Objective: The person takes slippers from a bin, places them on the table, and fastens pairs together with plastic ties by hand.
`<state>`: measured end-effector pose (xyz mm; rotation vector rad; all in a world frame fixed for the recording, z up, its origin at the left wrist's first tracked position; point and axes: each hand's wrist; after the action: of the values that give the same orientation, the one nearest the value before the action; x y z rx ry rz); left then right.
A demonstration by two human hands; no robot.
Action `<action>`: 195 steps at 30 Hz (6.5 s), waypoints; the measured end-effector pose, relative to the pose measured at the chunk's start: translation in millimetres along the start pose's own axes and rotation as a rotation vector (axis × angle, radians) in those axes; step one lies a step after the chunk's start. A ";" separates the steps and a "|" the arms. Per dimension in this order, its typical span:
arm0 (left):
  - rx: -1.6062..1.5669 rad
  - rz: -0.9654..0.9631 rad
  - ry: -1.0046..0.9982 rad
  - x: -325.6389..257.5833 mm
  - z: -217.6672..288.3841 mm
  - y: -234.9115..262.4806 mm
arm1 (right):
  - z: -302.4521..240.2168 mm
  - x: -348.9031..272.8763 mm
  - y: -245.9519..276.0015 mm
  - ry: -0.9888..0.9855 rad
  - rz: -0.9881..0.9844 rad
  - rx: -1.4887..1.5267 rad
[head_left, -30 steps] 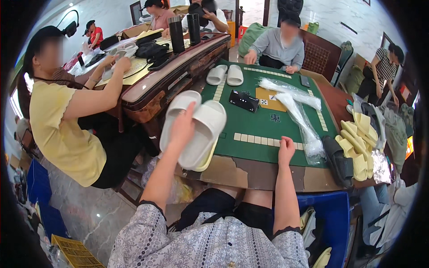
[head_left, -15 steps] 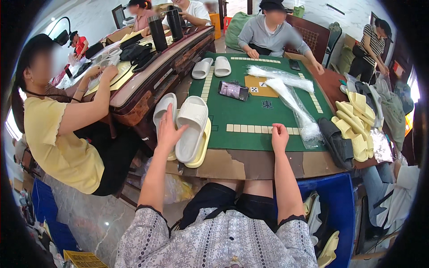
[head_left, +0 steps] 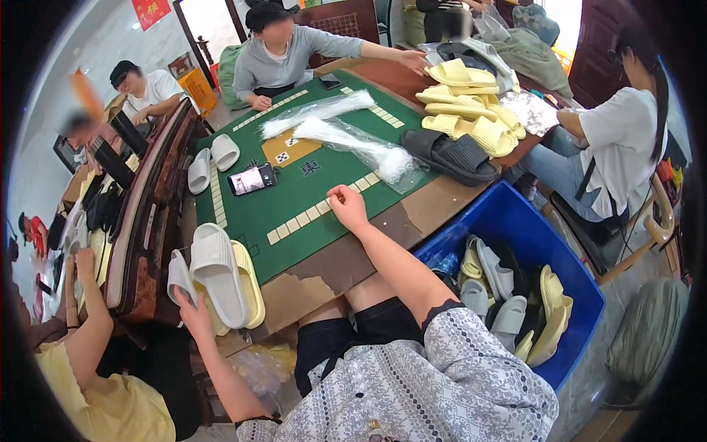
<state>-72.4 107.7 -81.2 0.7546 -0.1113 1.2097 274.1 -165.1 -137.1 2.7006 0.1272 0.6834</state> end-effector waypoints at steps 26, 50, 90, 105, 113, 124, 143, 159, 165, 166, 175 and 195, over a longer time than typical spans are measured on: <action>-0.066 0.097 -0.369 -47.8 11.5 29.9 | 58.6 106.0 196.5 0.275 0.301 -0.959; 0.003 0.160 -0.415 -23.3 54.4 24.9 | -72.6 25.9 261.9 0.394 0.078 -1.243; -0.358 -0.701 -0.394 -49.0 77.3 -125.2 | -104.5 -52.5 155.6 1.091 -0.606 -0.773; -0.408 -0.335 -0.467 -65.3 88.4 -165.0 | -57.7 -59.8 103.2 0.696 -0.275 -0.362; -0.478 -0.335 -0.430 -65.6 88.3 -168.2 | 61.2 -3.5 160.3 -0.011 0.196 -0.489; -0.438 -0.291 -0.440 -64.3 83.9 -155.7 | 63.8 50.4 139.1 -0.154 0.001 -0.841; -0.488 -0.258 -0.473 -69.4 88.0 -159.4 | 141.5 55.1 159.3 -0.067 0.324 -0.442; -0.485 -0.339 -0.415 -78.9 88.7 -162.0 | 155.2 15.4 219.2 -0.310 0.703 0.417; -0.516 -0.266 -0.492 -69.1 82.4 -162.9 | 39.0 -30.4 268.8 -0.185 0.876 0.318; -0.500 -0.229 -0.521 -67.2 83.4 -163.5 | 16.8 -36.1 280.2 -0.105 0.890 0.263; -0.215 -0.310 -0.548 -68.2 96.1 -150.6 | -144.5 -93.2 286.3 0.854 0.772 -0.083; -1.136 -0.867 0.210 -137.9 151.9 -98.5 | -119.3 -134.0 113.5 -0.379 -0.757 0.569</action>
<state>7.8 -105.2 -75.9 -0.3349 -0.2359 0.2489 99.6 -256.7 -58.2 2.8704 1.3236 -0.1212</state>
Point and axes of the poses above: each hand's wrist, its own x-axis towards the middle knuckle, its own y-axis out of the back of the hand, z = x × y, and after that the axes turned 14 degrees about -x, right-handed
